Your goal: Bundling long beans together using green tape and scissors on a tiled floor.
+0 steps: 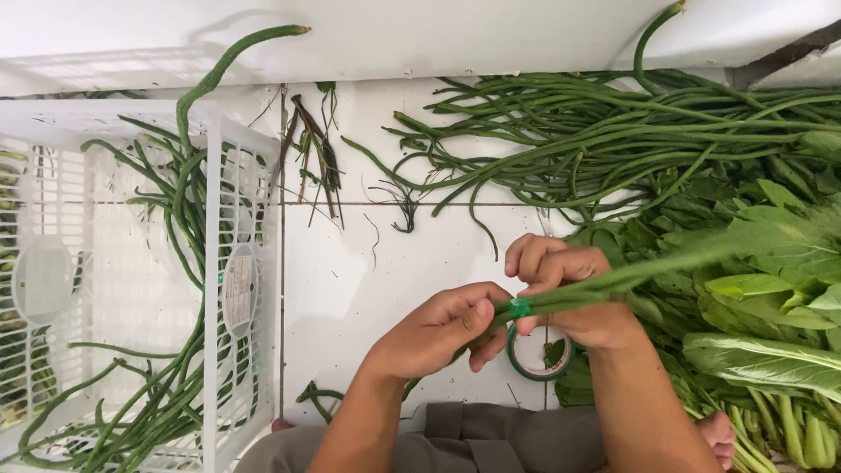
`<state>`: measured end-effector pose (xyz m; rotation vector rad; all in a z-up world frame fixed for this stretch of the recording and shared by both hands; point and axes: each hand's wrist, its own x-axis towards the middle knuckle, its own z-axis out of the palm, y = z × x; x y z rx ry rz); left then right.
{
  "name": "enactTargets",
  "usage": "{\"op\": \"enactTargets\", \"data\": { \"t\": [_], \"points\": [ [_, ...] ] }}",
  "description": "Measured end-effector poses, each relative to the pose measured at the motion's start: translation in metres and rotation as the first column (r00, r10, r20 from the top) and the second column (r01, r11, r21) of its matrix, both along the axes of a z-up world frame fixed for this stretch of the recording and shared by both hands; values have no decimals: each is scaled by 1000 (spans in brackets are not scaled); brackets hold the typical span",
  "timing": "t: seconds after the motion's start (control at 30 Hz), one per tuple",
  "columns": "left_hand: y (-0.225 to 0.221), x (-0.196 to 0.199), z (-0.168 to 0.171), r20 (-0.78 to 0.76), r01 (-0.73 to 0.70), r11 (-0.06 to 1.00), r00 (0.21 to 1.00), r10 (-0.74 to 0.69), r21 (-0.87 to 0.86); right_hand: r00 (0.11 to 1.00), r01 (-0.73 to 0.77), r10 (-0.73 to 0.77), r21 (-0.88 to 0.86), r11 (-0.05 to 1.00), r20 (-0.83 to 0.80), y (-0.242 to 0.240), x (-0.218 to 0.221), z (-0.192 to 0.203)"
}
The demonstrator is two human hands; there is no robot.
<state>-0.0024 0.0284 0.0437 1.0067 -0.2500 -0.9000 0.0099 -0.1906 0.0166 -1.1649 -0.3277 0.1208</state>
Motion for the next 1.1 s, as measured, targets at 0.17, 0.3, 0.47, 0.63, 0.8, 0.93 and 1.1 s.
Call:
{"op": "enactTargets", "data": {
  "t": [0.17,0.3,0.47,0.63,0.8,0.93,1.1],
  "points": [
    [-4,-4,14,142,-70,988,989,51,135,998,-68,68,-8,998,12,-1,-1,16],
    [-10,-10,21,216,-131,975,972,90,182,997,-80,80,60,995,-5,-3,-8,11],
    [-13,-20,40,401,-334,893,894,199,302,992,-115,112,-55,992,-57,-8,-9,21],
    [28,-38,70,580,-663,641,716,390,387,980,-153,126,-179,972,-156,-4,-14,13],
    [113,-75,176,865,-929,152,369,342,337,972,-138,90,-221,966,-215,8,-22,35],
    [172,-122,252,994,-975,-217,-25,-111,-48,950,-155,76,-245,957,-302,11,-21,47],
    [198,-111,253,801,-894,-448,255,-541,-19,888,-192,38,-296,935,-458,16,-16,45]
  ]
}}
